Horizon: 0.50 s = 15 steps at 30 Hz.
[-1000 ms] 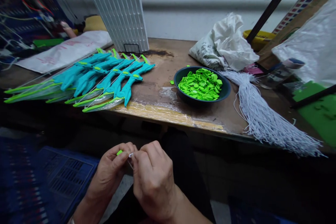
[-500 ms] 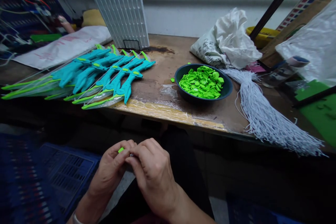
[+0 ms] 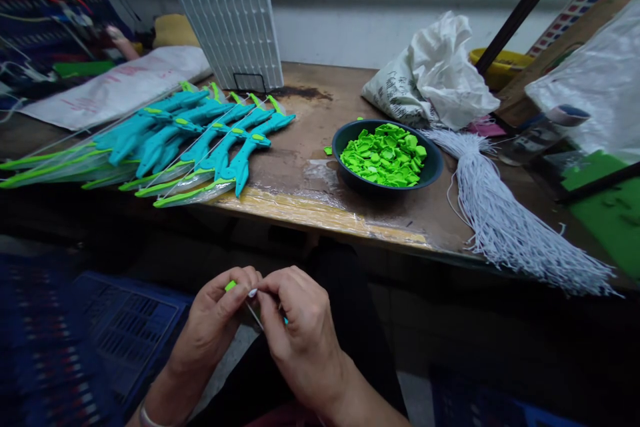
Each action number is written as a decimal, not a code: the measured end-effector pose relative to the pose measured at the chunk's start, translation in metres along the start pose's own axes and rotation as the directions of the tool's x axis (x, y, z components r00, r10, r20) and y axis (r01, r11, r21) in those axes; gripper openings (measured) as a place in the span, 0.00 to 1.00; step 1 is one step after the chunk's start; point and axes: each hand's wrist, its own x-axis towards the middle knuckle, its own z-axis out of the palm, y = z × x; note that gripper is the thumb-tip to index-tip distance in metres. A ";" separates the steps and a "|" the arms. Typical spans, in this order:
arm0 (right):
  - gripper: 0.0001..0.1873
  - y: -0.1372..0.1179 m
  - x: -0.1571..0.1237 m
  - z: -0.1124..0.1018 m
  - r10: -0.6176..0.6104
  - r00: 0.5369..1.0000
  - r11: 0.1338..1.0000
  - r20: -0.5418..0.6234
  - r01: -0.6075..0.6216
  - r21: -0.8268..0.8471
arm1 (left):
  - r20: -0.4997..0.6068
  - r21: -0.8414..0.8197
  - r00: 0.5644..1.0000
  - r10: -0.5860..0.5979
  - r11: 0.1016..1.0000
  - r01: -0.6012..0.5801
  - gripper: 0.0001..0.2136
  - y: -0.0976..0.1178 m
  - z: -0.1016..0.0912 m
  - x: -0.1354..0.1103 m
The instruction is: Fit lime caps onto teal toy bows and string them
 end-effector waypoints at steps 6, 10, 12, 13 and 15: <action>0.08 0.010 0.000 0.002 -0.222 0.974 0.945 -0.041 0.205 -0.253 | -0.011 0.009 1.000 -0.016 1.000 0.016 0.13 -0.001 0.001 -0.001; 0.08 0.008 -0.001 -0.002 -0.200 0.979 0.945 -0.049 0.179 -0.275 | 0.007 0.022 1.000 -0.009 1.000 0.009 0.14 -0.002 -0.001 0.000; 0.06 0.006 -0.001 -0.002 -0.160 0.987 0.962 -0.012 0.153 -0.227 | 0.003 0.027 1.000 -0.005 1.000 0.005 0.13 -0.002 -0.002 -0.001; 0.05 0.006 -0.001 -0.001 -0.149 0.989 0.967 0.010 0.148 -0.208 | 0.002 0.025 1.000 -0.008 1.000 0.008 0.13 -0.002 -0.002 -0.001; 0.07 0.005 0.000 0.001 -0.146 0.988 0.971 0.051 0.153 -0.184 | -0.001 0.015 1.000 -0.022 1.000 0.022 0.12 -0.002 -0.003 -0.002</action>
